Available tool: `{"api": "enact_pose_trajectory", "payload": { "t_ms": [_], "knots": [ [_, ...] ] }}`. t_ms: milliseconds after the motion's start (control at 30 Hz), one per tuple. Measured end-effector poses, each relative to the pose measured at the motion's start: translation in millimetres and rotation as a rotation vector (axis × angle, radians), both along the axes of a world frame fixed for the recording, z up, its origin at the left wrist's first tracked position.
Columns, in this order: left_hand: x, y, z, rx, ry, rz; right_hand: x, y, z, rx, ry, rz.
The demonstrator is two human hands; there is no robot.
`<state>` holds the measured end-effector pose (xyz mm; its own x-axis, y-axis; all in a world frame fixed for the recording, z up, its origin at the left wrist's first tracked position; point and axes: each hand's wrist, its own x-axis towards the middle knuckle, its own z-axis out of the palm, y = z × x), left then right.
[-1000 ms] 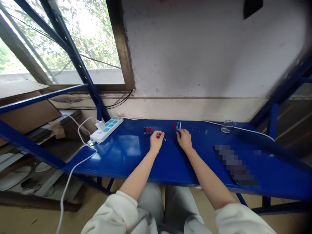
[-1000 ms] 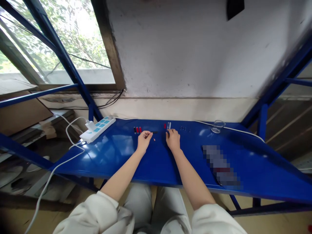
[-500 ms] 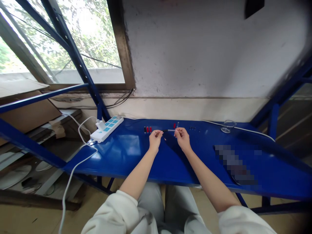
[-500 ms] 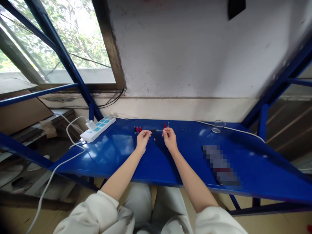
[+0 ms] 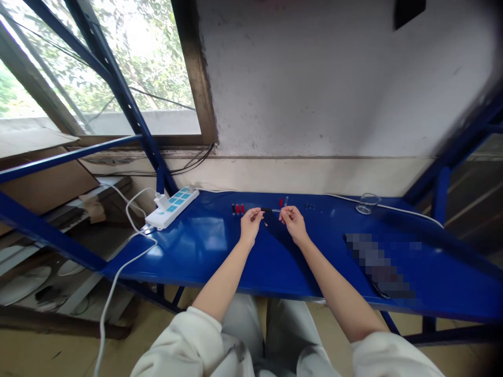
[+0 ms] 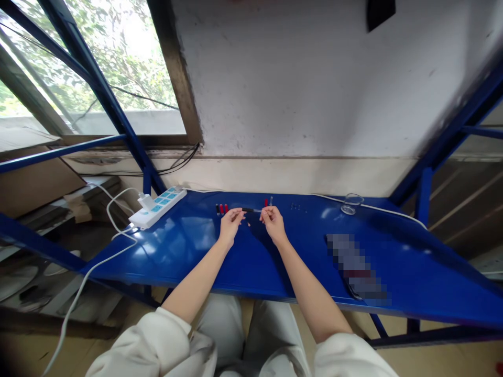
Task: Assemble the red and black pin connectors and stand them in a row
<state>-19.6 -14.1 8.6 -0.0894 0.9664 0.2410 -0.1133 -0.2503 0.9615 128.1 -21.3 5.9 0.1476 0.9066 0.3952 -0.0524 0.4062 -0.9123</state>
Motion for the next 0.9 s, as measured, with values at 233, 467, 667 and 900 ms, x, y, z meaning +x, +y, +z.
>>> {"api": "enact_pose_trajectory", "payload": {
  "t_ms": [233,467,667,900],
  "knots": [
    [4.5,-1.8,-7.6,0.168,0.158,-0.110,-0.7,4.1,-7.2,-0.013,-0.035,0.043],
    [3.9,-3.3,-5.9,0.219,0.213,-0.086,-2.2,3.5,-10.0,0.001,-0.194,0.078],
    [4.1,-3.3,-7.6,0.223,0.248,-0.097,-4.6,-0.2,-9.6,0.028,-0.313,0.077],
    [2.9,-4.9,-12.2,0.355,0.405,-0.077,-4.0,0.7,-12.3,0.047,-0.361,0.107]
  ]
}}
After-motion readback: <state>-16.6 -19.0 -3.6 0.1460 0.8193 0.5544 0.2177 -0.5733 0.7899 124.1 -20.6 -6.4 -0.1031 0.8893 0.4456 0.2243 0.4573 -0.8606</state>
